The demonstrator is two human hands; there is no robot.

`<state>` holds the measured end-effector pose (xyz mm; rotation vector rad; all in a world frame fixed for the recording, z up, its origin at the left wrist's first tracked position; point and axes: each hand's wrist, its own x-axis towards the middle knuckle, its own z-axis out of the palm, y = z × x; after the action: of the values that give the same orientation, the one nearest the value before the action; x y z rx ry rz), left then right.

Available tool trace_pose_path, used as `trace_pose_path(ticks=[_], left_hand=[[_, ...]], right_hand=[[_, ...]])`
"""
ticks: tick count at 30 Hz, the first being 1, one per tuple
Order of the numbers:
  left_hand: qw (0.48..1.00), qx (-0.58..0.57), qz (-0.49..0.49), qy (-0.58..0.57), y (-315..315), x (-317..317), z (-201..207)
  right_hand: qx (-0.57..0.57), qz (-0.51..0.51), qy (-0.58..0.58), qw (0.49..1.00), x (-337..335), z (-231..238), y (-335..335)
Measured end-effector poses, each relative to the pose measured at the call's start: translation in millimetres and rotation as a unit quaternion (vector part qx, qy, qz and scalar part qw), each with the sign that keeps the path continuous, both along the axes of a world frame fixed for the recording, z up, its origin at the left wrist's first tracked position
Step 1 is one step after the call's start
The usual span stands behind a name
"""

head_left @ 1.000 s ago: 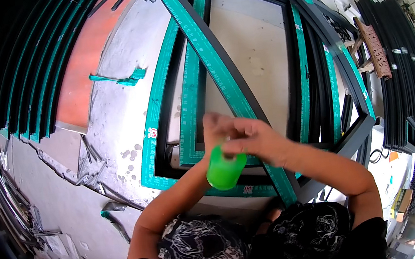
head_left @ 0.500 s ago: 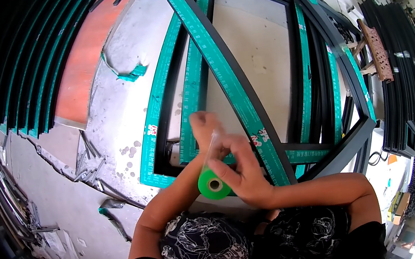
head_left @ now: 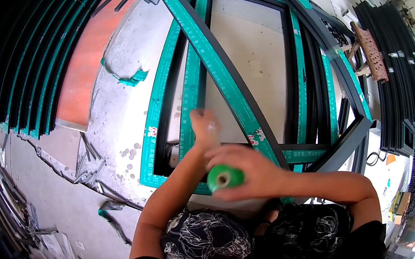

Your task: The person applies green tape to the edges of a window frame, using scissors to cut the tape and pressing it down by hand along the metal surfaces.

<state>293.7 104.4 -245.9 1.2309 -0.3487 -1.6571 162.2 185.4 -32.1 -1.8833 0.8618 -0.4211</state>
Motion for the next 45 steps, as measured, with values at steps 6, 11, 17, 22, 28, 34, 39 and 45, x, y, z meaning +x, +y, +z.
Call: trace_pose_path(ticks=[6, 11, 17, 22, 28, 34, 39, 45], left_hand=[[0.997, -0.056, 0.039, -0.028, 14, -20, -10], [0.989, -0.04, 0.018, -0.139, 9, -30, -13], [0.976, -0.027, -0.095, -0.192, 5, -37, -64], [0.953, -0.005, -0.047, -0.301, 1, -83, -46], [0.986, -0.11, 0.089, -0.084, 8, -66, -86], [0.999, 0.045, -0.002, 0.029, -14, -52, -67], [0.992, 0.085, -0.004, 0.089, -4, -30, -53], [0.992, 0.097, 0.024, 0.077, 13, -29, -6]], right_hand=[[0.429, -0.273, -0.195, 0.839, -98, 14, -74], [0.392, -0.228, -0.103, 0.885, -137, -17, -95], [0.125, -0.34, 0.203, 0.91, -156, -78, -151], [0.238, -0.3, 0.058, 0.922, -128, -204, -150], [0.424, -0.215, -0.093, 0.875, -78, -209, -143], [0.472, -0.21, -0.118, 0.848, -83, -214, -145], [0.465, -0.286, -0.058, 0.836, -78, -151, -145], [0.152, -0.274, -0.021, 0.95, -52, -113, -93]])
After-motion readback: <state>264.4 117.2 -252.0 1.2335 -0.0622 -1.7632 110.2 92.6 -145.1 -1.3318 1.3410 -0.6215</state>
